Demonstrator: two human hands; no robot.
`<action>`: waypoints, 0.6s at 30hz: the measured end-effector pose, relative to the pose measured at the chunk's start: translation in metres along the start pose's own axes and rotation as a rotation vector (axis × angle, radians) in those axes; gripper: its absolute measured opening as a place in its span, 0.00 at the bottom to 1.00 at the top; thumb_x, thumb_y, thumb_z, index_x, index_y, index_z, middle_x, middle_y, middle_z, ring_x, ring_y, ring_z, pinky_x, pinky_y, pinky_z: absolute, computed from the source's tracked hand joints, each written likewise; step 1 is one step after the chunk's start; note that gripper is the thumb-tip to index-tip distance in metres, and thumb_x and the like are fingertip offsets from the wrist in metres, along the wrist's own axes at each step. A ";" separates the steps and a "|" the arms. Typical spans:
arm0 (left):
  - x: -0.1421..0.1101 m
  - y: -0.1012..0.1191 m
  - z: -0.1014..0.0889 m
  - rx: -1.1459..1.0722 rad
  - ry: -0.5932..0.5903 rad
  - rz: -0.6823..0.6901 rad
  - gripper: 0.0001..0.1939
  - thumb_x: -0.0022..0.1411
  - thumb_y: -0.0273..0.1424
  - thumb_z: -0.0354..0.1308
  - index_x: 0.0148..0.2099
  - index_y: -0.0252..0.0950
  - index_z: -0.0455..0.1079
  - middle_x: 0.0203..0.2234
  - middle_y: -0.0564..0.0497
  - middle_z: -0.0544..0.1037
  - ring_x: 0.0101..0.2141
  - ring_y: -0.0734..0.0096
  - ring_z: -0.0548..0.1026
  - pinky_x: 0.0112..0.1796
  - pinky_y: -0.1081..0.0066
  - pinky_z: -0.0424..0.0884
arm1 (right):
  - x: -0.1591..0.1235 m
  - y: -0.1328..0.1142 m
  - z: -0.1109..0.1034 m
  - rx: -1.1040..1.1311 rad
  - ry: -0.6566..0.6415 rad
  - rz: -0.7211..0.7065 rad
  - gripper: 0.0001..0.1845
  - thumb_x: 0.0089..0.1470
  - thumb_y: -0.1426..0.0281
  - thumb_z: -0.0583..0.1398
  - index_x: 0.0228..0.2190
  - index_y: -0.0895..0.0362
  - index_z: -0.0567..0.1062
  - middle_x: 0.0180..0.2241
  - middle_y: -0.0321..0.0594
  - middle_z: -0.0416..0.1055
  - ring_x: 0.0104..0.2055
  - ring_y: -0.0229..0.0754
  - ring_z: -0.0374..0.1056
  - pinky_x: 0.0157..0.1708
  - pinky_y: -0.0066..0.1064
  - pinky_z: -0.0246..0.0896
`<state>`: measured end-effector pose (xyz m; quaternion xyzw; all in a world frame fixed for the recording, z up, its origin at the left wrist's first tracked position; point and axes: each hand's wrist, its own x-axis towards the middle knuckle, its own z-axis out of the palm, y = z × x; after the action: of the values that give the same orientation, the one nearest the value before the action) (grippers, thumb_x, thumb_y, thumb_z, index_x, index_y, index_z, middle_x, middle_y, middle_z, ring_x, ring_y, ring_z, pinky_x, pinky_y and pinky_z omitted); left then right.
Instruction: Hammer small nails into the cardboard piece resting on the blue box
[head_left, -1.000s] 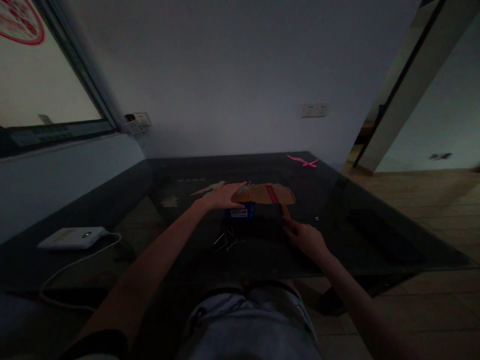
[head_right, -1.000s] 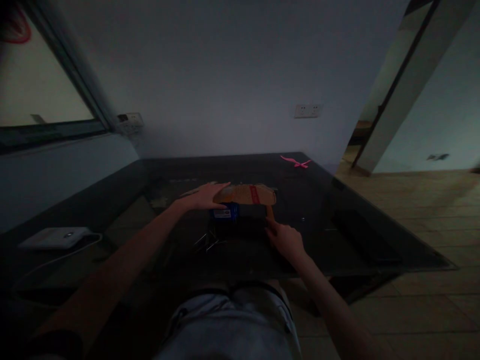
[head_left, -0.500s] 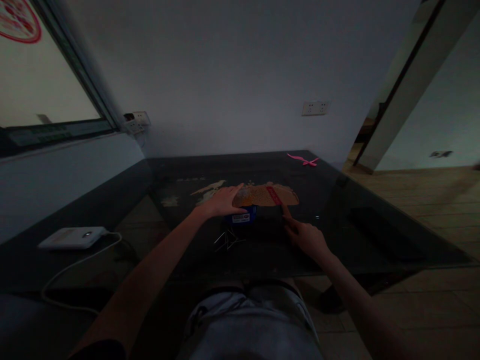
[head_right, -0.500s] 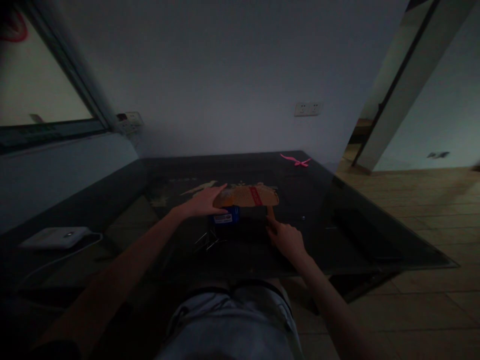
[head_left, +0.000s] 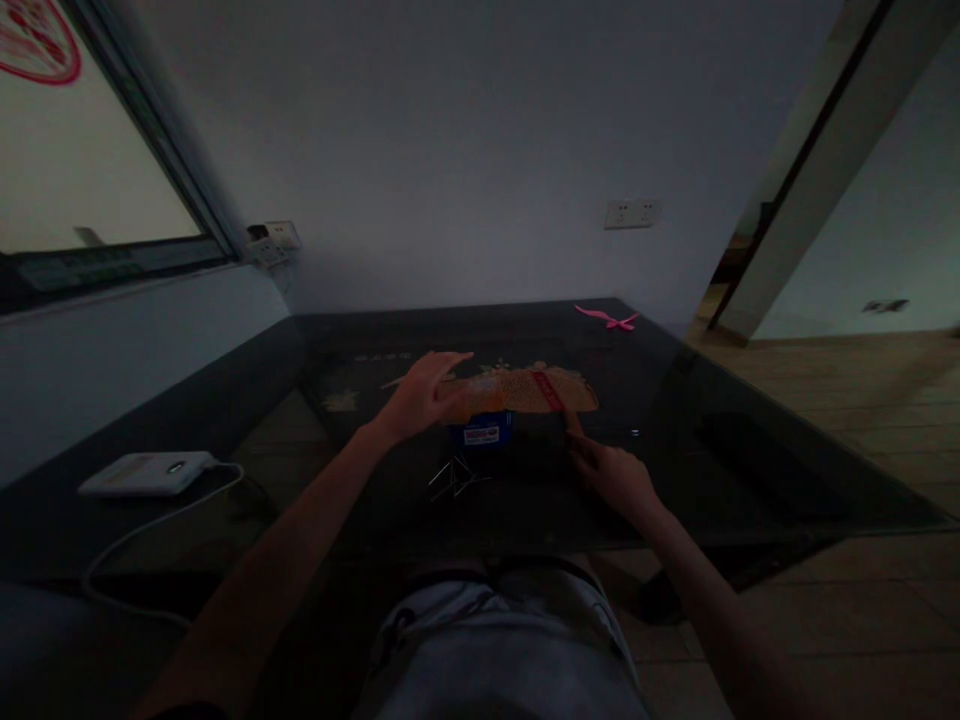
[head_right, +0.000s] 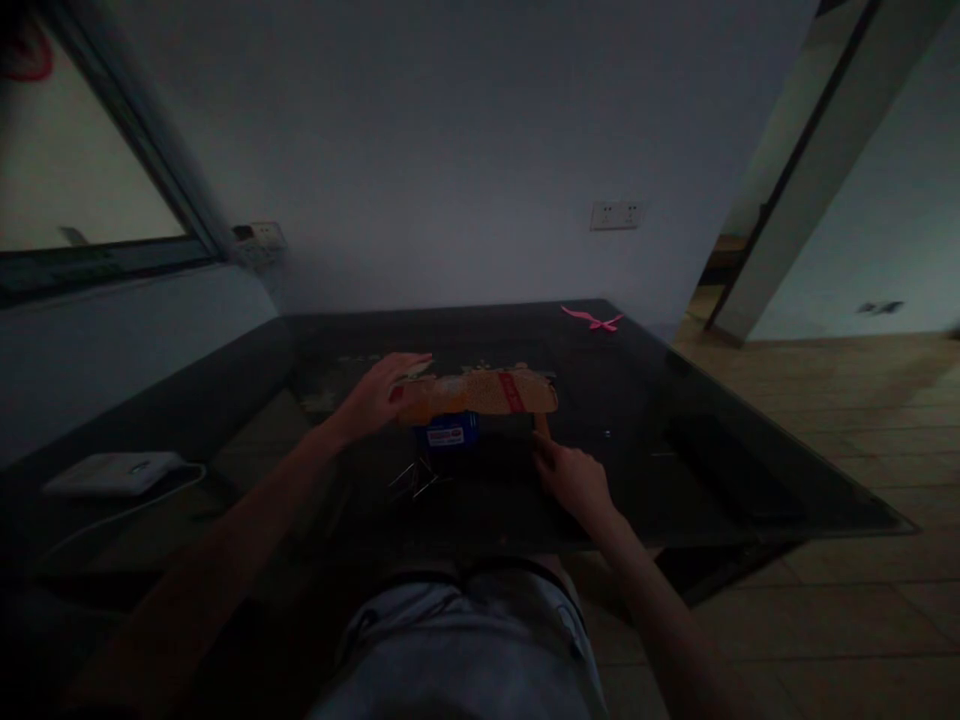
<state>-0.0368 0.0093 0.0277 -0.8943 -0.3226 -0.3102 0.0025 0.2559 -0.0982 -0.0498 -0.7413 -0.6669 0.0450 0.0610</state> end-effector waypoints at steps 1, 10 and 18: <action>-0.008 0.003 -0.005 -0.029 0.029 0.018 0.22 0.64 0.41 0.48 0.57 0.36 0.62 0.51 0.43 0.70 0.52 0.62 0.67 0.55 0.57 0.59 | 0.000 0.000 0.000 0.000 0.001 0.002 0.25 0.61 0.58 0.47 0.57 0.46 0.65 0.38 0.46 0.78 0.37 0.49 0.75 0.31 0.32 0.61; -0.071 0.031 0.020 -0.005 -0.337 0.102 0.09 0.62 0.32 0.52 0.44 0.39 0.70 0.40 0.49 0.76 0.42 0.67 0.72 0.43 0.66 0.67 | 0.001 0.001 0.002 0.005 0.005 -0.001 0.25 0.61 0.58 0.47 0.57 0.46 0.65 0.38 0.46 0.78 0.38 0.50 0.74 0.31 0.34 0.62; -0.072 0.037 0.046 0.086 -0.401 0.036 0.10 0.63 0.35 0.52 0.44 0.37 0.69 0.41 0.47 0.74 0.42 0.64 0.71 0.42 0.64 0.66 | 0.002 0.002 0.004 0.000 0.010 0.002 0.24 0.61 0.57 0.47 0.57 0.45 0.65 0.39 0.44 0.78 0.38 0.50 0.74 0.31 0.34 0.62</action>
<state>-0.0329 -0.0521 -0.0421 -0.9428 -0.3135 -0.1118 -0.0181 0.2572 -0.0959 -0.0535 -0.7422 -0.6658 0.0416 0.0642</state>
